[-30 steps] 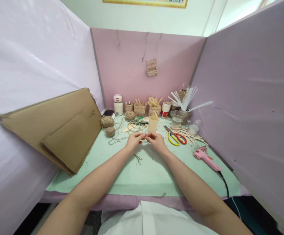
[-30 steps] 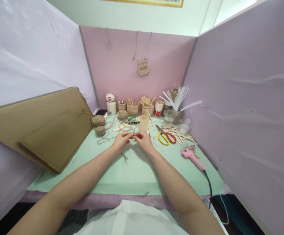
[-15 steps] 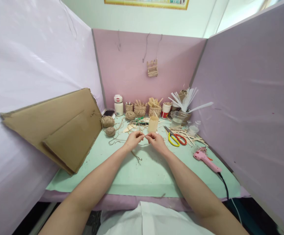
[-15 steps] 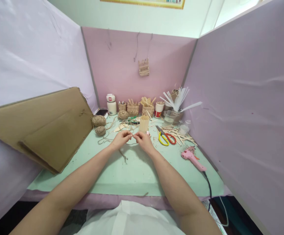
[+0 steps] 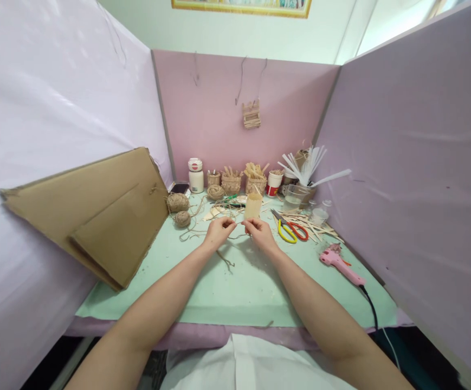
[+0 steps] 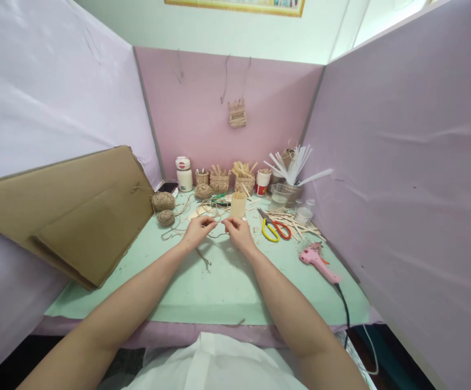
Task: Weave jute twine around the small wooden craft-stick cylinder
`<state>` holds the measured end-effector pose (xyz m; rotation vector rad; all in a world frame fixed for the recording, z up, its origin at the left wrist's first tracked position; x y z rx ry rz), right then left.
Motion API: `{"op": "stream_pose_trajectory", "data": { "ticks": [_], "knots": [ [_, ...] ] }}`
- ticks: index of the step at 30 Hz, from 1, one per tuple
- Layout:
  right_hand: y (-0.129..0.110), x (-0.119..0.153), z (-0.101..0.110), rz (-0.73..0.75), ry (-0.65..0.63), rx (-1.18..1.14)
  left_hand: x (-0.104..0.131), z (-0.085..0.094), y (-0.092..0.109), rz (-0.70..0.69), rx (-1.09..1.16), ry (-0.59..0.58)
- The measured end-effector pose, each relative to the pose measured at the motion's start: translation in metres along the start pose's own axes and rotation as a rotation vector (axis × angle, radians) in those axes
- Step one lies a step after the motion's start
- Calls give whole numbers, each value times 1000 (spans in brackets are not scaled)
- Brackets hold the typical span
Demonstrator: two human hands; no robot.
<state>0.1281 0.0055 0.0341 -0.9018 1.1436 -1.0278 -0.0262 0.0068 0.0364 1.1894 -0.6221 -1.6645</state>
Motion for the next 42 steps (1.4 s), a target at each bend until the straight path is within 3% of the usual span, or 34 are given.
{"op": "stream_pose_trajectory", "data": {
  "ticks": [5, 10, 17, 27, 32, 42],
  "knots": [
    [-2, 2, -3, 52, -12, 12, 1, -6, -1, 40, 136, 2],
    [0, 3, -4, 128, 9, 56, 6, -11, 2, 193, 346, -13],
    [1, 4, -1, 103, 66, 82, 7, -13, -2, 275, 487, -7],
    [-6, 10, -5, 411, 34, 313, 8, -14, 1, 306, 504, -31],
    [-5, 10, -6, 475, 45, 434, 8, -17, -3, 425, 685, -86],
    [-7, 12, -9, 563, 63, 738, 9, -19, -5, 585, 932, -86]
  ]
}}
Point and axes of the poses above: each hand's wrist, its own x-axis away from the middle knuckle, its own z-axis out of the back of the hand, y = z × x, the point moved 4 cm from there along -x, towards the middle knuckle, and after that the axes turned 4 degrees about -z, right-handed, at the moved point
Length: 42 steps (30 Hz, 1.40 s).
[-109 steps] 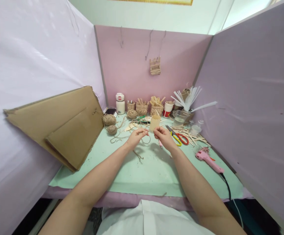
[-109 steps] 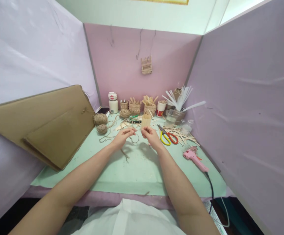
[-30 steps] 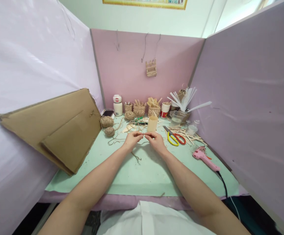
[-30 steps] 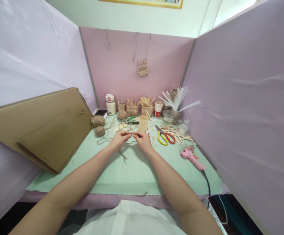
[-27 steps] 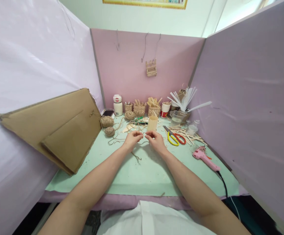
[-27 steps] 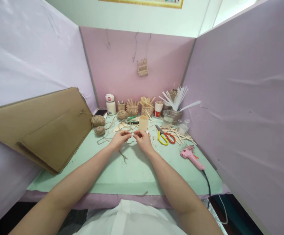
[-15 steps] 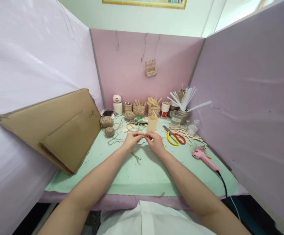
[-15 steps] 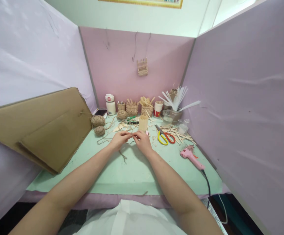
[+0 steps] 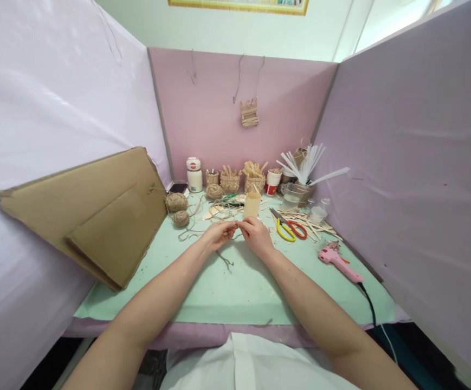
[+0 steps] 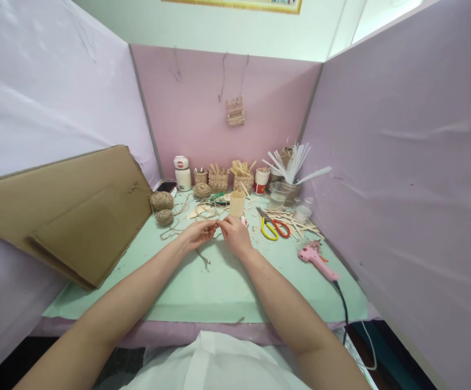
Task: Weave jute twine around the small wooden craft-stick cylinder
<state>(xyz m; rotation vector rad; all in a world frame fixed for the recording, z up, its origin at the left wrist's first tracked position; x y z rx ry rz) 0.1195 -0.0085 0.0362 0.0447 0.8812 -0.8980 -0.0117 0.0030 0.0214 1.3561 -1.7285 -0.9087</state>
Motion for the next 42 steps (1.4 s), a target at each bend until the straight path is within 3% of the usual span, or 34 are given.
{"op": "stream_pose_trajectory", "data": {
  "ticks": [5, 10, 15, 21, 30, 42],
  "knots": [
    [-4, -1, -1, 14, -26, 10, -5, 5, -6, -5, 28, -4],
    [-1, 0, -2, -22, -2, -125, -9, 7, -8, -83, -17, 7],
    [7, 0, -4, -106, 1, -159, -8, 6, -6, -247, -281, -18],
    [8, -1, -6, -109, -36, -167, -6, 5, 2, -394, -690, -2],
    [8, -1, -8, -103, -76, -206, -4, 3, 1, -327, -757, -83],
    [13, 1, -4, -220, -4, -242, -2, 3, -2, -266, -702, -51]
  ]
}}
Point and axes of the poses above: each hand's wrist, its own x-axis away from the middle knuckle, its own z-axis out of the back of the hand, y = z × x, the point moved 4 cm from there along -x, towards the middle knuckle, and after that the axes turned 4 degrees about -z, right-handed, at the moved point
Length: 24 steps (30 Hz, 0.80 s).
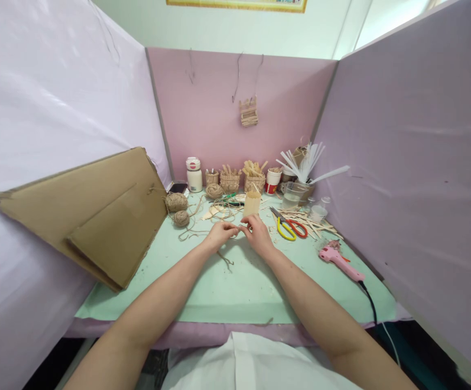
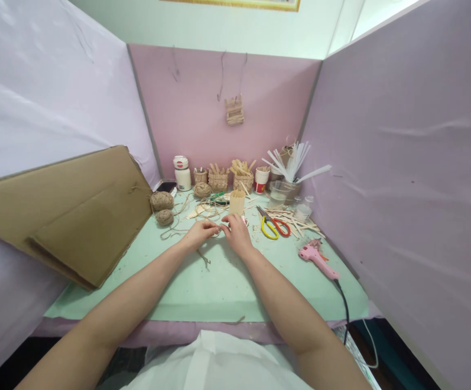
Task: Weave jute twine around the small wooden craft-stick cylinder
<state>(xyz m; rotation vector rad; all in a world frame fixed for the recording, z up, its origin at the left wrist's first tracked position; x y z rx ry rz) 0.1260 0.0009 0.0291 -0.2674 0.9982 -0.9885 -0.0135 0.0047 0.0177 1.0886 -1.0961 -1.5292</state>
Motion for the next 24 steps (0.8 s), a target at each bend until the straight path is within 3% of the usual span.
{"op": "stream_pose_trajectory", "data": {
  "ticks": [13, 24],
  "knots": [
    [-8, 1, 7, -43, 149, 34, -3, 9, 5, -72, 36, 235],
    [1, -2, -2, -103, 22, -88, -2, 1, 3, -130, 1, 173]
  ]
}}
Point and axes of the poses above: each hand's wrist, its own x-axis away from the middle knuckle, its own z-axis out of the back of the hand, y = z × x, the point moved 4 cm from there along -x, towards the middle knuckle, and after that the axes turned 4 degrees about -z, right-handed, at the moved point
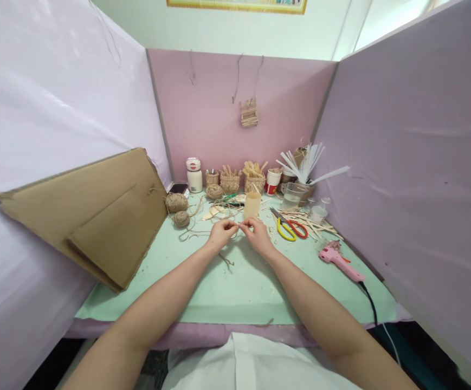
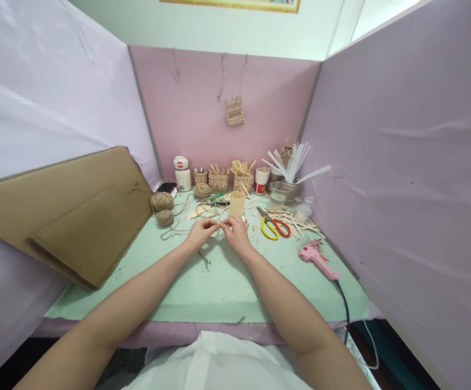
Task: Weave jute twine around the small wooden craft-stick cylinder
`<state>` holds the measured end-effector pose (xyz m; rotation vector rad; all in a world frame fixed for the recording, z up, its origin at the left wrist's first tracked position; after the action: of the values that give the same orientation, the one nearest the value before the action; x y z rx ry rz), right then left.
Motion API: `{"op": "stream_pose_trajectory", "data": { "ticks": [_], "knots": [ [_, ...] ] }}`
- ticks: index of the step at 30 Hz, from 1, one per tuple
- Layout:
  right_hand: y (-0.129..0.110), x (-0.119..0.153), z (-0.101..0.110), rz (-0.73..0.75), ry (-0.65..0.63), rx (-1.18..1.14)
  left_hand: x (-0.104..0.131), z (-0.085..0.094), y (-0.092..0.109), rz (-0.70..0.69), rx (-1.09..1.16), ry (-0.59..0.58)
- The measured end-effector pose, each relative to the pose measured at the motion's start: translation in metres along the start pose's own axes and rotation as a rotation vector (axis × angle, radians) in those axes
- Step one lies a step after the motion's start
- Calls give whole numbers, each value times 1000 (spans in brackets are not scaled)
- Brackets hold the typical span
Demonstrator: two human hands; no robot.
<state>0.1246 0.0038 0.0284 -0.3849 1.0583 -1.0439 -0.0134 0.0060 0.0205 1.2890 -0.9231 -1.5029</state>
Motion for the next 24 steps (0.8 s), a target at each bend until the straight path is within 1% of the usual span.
{"op": "stream_pose_trajectory", "data": {
  "ticks": [4, 8, 11, 14, 20, 24],
  "knots": [
    [2, -1, -4, -63, -25, -39, 1, -3, -1, 55, 146, -33],
    [5, -2, -8, -210, -101, -223, 0, -6, -3, 82, 262, -103],
    [7, -2, -10, -310, -173, -352, -2, -7, -7, 101, 320, -125],
    [9, -2, -12, -325, -227, -400, -2, -7, -13, 120, 342, -128],
    [14, -4, -12, -308, -190, -318, 1, -10, -16, 197, 407, -132],
    [14, -3, -13, -334, -248, -343, 2, -10, -16, 197, 453, -162]
  ]
}}
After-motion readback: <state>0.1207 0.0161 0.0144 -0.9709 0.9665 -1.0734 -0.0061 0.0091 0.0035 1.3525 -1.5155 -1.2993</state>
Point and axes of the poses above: each hand's wrist, its own x-axis away from the middle knuckle, its own z-axis out of the back of the hand, y = z × x, the point moved 4 cm from there along -x, towards the middle knuckle, and after that the axes turned 4 degrees about -z, right-handed, at the moved point
